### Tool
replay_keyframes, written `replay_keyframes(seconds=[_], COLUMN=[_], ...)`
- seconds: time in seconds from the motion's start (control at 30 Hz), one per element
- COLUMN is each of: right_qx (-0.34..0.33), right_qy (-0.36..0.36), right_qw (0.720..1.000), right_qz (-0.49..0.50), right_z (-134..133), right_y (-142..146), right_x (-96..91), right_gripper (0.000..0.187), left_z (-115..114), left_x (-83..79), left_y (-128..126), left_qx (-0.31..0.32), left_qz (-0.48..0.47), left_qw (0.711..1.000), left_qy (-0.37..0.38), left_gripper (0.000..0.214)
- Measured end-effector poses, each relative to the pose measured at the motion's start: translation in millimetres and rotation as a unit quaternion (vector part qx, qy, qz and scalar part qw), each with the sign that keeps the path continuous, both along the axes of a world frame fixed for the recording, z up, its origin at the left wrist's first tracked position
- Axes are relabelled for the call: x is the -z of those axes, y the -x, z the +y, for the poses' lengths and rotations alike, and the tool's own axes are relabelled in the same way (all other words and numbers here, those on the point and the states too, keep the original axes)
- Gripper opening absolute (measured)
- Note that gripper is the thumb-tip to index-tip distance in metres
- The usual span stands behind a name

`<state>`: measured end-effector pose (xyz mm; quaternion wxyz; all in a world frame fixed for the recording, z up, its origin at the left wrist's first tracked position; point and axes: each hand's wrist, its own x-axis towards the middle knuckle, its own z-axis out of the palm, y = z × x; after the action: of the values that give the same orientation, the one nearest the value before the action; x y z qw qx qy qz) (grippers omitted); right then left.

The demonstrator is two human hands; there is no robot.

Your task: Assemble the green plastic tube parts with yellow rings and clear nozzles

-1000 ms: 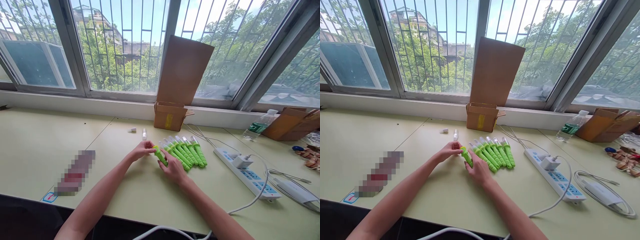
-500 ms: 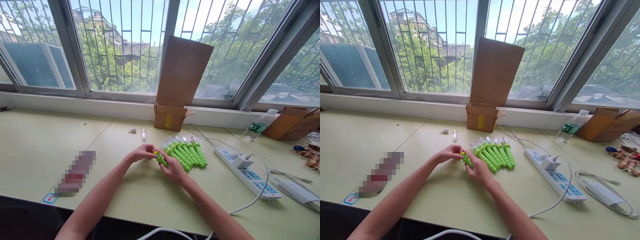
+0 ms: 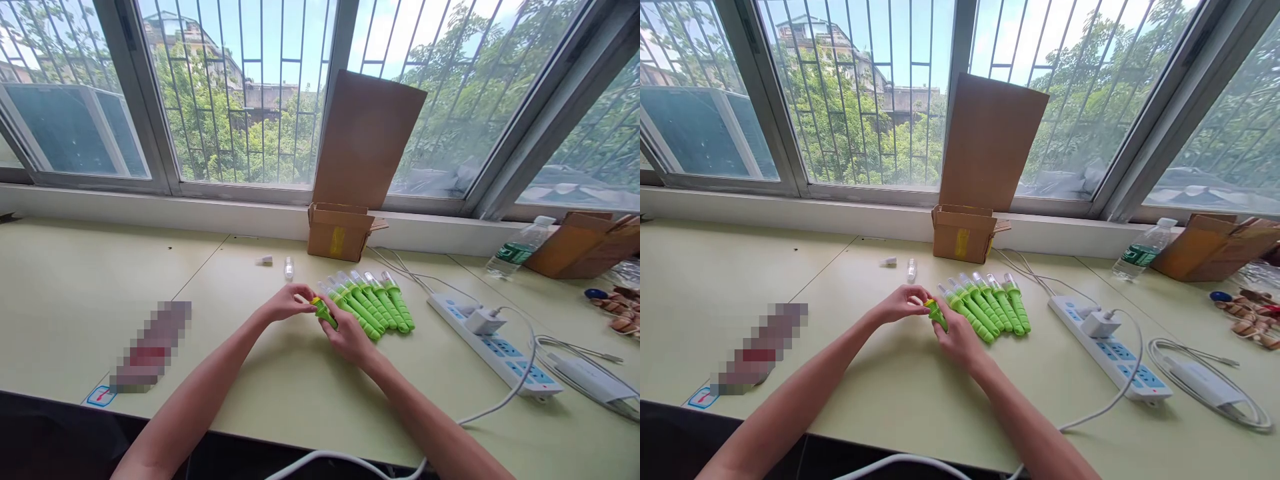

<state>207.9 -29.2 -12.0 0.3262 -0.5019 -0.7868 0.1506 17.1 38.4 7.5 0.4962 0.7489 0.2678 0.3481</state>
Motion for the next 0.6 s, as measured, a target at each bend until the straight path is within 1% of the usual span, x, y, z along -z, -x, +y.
replay_keyframes(seconds=[0.2,0.33,0.47,0.6], right_qx=[0.022,0.031,0.03,0.028], right_qy=[0.0,-0.006,-0.023,-0.021], right_qw=[0.999,0.999,0.997,0.994], right_qz=[0.023,0.038,0.066,0.105], right_z=[2.5,1.2,0.6,1.0], right_y=[-4.3,-2.7,-0.5,-0.5], right_x=[1.7,2.4,3.8,7.4], right_gripper=[0.056,0.056,0.057,0.058], left_z=[-2.0,-3.4,-4.4,-5.3], left_x=[4.8,5.2,3.1,2.1], left_y=[-6.4,-8.6,-10.3,-12.0], left_qx=[-0.078,-0.088,-0.092,-0.096], left_qz=[0.055,0.054,0.055,0.05], left_qw=[0.991,0.987,0.984,0.981], left_qy=[-0.092,-0.125,-0.142,-0.159], left_gripper=[0.028,0.027,0.027,0.027])
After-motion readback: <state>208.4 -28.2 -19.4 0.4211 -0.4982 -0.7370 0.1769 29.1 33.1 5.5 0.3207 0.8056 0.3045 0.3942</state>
